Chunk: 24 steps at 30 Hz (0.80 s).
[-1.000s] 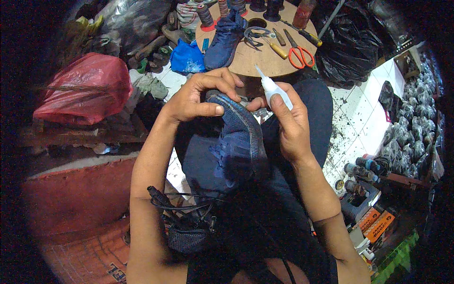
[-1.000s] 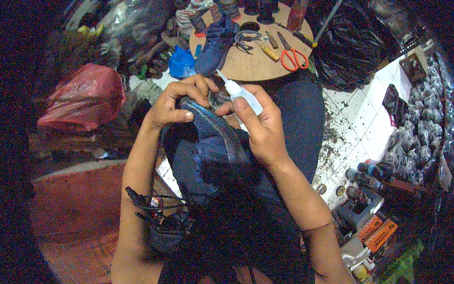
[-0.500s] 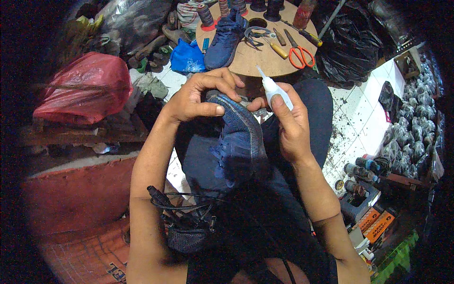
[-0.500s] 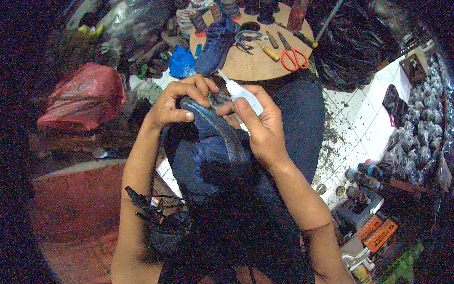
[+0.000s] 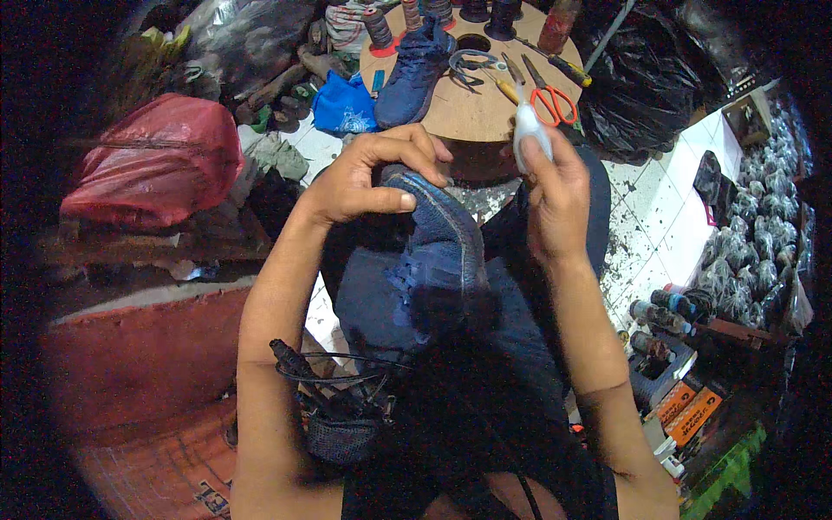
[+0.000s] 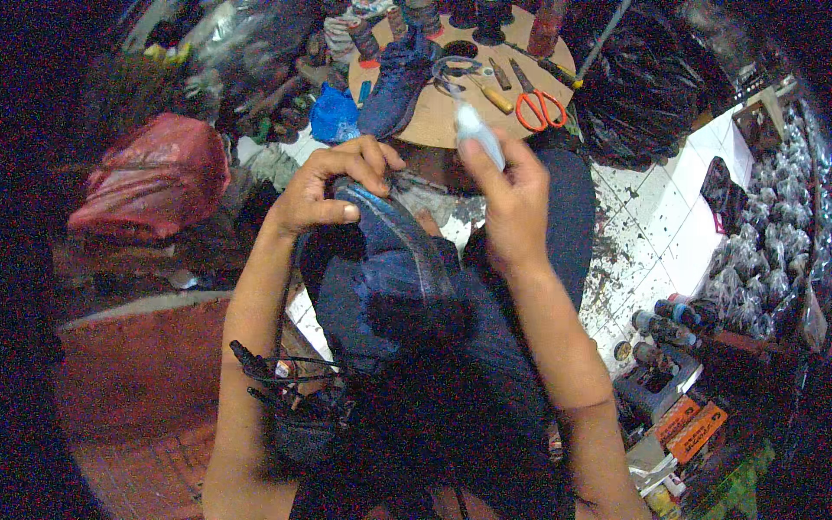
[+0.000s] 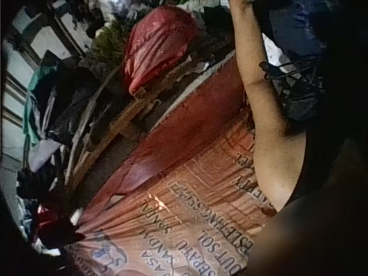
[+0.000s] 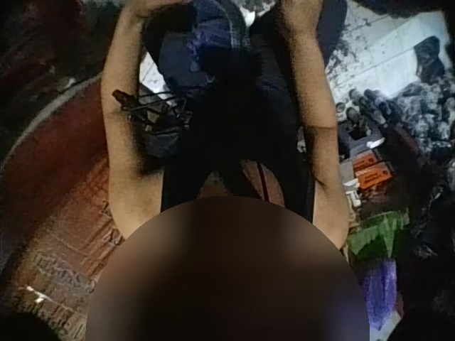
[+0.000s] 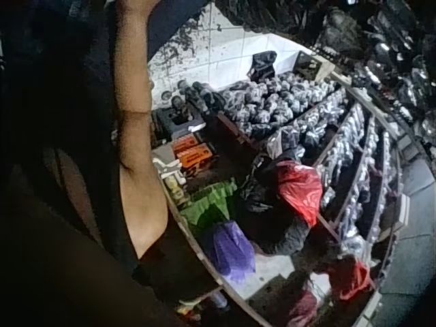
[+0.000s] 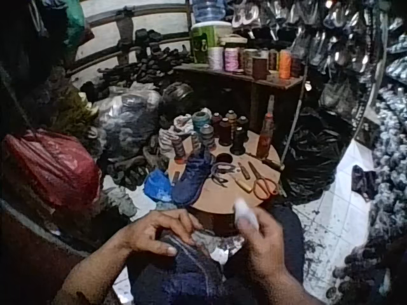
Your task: The person applies glue from a small bottle to the sole edge of a blue sneaker, then presses a rubber strip along the glued area. They rotate the shoe to inspect the bond and continue pressing the strip into place.
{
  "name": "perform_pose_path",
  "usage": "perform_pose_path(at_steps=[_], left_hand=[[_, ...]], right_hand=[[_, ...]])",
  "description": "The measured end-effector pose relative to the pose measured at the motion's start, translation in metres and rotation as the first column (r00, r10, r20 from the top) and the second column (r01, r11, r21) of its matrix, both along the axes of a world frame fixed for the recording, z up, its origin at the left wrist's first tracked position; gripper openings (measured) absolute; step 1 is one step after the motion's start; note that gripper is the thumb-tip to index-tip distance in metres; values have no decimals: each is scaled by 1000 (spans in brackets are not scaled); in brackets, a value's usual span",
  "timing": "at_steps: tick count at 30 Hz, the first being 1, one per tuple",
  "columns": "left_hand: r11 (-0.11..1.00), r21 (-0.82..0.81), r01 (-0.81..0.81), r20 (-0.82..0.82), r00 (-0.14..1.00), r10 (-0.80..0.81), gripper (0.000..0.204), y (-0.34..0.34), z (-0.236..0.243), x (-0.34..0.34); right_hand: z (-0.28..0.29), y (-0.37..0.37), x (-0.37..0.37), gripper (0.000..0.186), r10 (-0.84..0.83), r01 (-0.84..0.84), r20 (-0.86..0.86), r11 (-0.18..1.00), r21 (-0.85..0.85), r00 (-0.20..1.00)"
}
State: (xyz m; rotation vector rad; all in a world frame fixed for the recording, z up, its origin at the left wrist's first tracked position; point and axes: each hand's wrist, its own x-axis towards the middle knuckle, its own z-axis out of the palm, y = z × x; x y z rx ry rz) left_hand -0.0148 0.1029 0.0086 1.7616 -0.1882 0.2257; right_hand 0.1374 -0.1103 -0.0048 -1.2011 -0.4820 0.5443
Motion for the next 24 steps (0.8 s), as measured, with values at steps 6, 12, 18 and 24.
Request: perform_pose_path(at_steps=[6, 12, 18, 24], left_hand=[[1000, 14, 7, 11, 1000, -7, 46, -1, 0, 2], [1000, -4, 11, 9, 1000, -11, 41, 2, -2, -1], [1000, -2, 12, -2, 1000, -12, 42, 5, -5, 0], [1000, -9, -11, 1, 1000, 11, 42, 7, -6, -1]], right_hand=[[-30, 44, 85, 35, -69, 55, -97, 989, -141, 993], [-60, 78, 141, 35, 10, 7, 68, 970, -243, 998], [-96, 105, 173, 58, 241, 326, 663, 721, -611, 709], [-113, 109, 173, 52, 430, 304, 513, 467, -831, 743]])
